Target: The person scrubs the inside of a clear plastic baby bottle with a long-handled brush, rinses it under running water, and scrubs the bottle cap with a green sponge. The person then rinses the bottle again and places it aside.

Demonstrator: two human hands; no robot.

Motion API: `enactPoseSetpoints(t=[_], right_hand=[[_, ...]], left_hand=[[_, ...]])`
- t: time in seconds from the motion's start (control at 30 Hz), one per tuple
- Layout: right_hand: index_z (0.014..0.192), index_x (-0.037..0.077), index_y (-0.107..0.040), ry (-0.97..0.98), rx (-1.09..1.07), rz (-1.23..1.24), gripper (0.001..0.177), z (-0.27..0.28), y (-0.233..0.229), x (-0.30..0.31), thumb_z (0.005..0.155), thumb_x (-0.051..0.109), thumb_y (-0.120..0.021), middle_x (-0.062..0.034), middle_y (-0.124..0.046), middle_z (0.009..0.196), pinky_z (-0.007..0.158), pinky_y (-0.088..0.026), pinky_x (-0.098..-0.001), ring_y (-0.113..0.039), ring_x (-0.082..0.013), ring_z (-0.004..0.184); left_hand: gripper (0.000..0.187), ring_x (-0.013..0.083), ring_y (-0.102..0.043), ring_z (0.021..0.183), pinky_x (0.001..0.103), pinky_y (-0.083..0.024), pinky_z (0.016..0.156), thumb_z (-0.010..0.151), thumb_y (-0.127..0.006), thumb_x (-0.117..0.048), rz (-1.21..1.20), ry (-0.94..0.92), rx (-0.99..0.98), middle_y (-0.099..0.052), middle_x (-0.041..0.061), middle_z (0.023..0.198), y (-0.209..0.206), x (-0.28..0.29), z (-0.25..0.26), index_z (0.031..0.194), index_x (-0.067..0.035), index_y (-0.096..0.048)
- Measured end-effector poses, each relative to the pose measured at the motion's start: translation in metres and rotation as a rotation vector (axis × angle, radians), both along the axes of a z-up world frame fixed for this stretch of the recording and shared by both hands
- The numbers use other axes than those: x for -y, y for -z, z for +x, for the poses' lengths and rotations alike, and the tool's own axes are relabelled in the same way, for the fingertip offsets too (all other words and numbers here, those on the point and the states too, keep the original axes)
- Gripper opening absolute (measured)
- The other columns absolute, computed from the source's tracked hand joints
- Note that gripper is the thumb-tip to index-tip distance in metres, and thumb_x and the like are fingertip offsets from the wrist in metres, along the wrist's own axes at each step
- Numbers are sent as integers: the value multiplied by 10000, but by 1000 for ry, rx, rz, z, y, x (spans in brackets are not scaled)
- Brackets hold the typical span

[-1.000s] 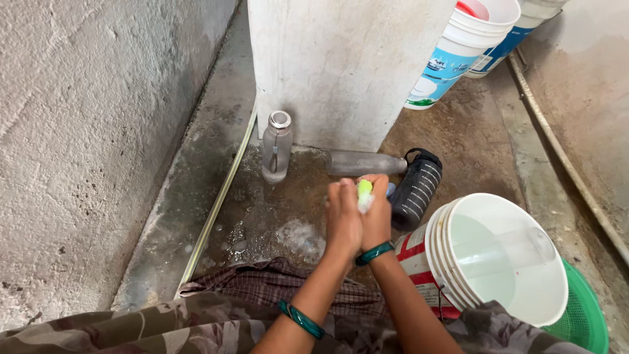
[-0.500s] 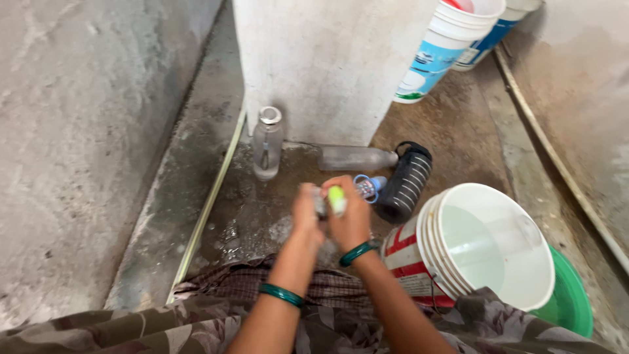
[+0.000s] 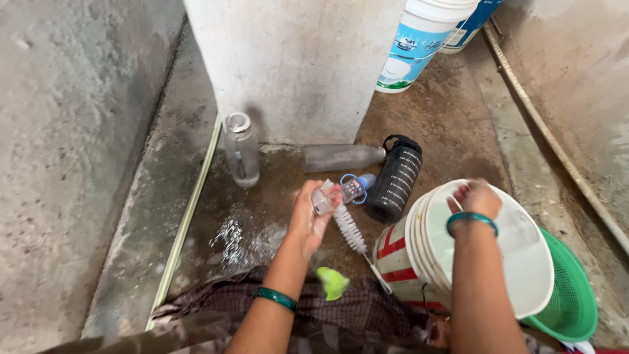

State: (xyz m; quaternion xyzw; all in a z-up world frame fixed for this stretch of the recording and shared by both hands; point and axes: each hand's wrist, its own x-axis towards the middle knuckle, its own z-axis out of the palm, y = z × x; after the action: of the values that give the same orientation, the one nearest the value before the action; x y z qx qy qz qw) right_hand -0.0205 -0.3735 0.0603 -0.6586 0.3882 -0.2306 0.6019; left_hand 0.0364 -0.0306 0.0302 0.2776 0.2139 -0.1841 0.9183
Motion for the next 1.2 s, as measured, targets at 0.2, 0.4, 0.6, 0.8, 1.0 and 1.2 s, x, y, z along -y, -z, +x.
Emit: enactPoseSetpoints(t=[0.2,0.4,0.6,0.8,1.0,1.2], right_hand=[[1022,-28,-699,238,-124,494,440,-6,89,80,1022,335,-450,-156,-725,984,761,-576,-348,-703,-220,866],[1026,-81,-695,283,86,860,441,-14,136,71,982,282,-447,-218,-727,1032,830,-577,-380,-716,-274,925],[1029,-133,-692,-310,334,837,447,-4,0,14,941,229,-444,-280,-729,1080,898,-577,-413,-729,-328,984],[1075,-119,-689,-1088,-341,375,361,53,-106,-87,929,158,-507,-238,-748,1173,939,-584,-371,-729,-285,1072],[901,77,-657,-279,-8,269,303,61,-36,-18,1022,264,-451,-94,-708,842,758,-592,-366,-694,-237,820],[991,148,-608,403,164,924,203,29,132,118,1024,303,-482,-33,-655,925,872,-501,-438,-628,-203,904]], left_hand=[[364,353,-728,956,425,-607,882,986,-570,-363,-233,176,-44,-712,294,1017,38,36,12,844,-27,-585],[499,333,-711,878,454,-608,854,1001,-488,-469,-225,241,-106,-729,246,997,56,50,28,904,-1,-633],[385,247,-687,799,401,-593,768,975,-547,-431,-119,261,-146,-732,138,936,90,77,42,964,-65,-667],[149,190,-685,738,367,-568,649,901,-713,-208,3,344,-39,-701,65,885,127,108,41,1008,-112,-676],[192,201,-701,720,323,-592,638,914,-741,-136,135,416,4,-697,107,886,102,90,47,1047,-6,-692],[471,260,-734,766,343,-638,717,1009,-443,-392,-140,348,-98,-729,212,897,79,63,46,1004,35,-642]])
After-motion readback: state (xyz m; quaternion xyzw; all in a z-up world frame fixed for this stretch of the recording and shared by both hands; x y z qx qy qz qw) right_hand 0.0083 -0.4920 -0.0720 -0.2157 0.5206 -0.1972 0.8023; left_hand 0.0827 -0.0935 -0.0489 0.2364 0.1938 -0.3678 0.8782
